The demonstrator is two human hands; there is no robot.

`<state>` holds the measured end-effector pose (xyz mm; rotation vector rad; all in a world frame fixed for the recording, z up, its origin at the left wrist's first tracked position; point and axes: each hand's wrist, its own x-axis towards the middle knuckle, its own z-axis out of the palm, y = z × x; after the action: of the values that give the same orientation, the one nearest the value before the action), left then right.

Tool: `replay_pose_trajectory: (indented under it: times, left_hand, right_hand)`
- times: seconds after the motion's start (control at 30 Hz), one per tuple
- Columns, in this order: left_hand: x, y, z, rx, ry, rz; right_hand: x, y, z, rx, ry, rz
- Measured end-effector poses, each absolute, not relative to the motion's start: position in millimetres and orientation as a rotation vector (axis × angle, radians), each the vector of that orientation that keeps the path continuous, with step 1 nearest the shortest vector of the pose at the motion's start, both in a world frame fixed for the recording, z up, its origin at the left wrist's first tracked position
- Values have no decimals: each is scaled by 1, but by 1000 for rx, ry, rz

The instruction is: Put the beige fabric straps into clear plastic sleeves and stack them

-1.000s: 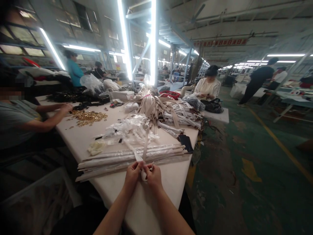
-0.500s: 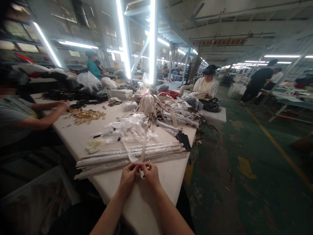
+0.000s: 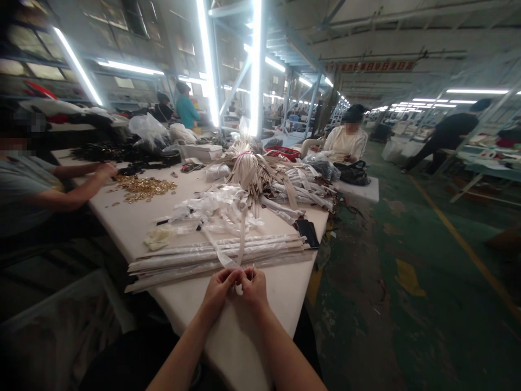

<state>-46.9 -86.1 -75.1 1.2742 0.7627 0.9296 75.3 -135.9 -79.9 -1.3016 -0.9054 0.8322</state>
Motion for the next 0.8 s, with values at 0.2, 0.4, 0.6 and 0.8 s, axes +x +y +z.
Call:
replay_pose_trajectory:
  times: [0.2,0.4,0.6,0.8]
  left_hand:
    - [-45,-87,-74,1211,627,923]
    - [-48,-78,-91,953,835,1140]
    - [-46,-73,-93,658,790,1231]
    - [-46,-75,-87,590,801,1195]
  right_hand:
    - [72,-132,-87,-1355,-874,890]
    - [74,-133,-92,-1123,-717,1102]
    - [74,-137,-94,-1039,-757,1161]
    - [70,-139,-90,-1283,-1011,855]
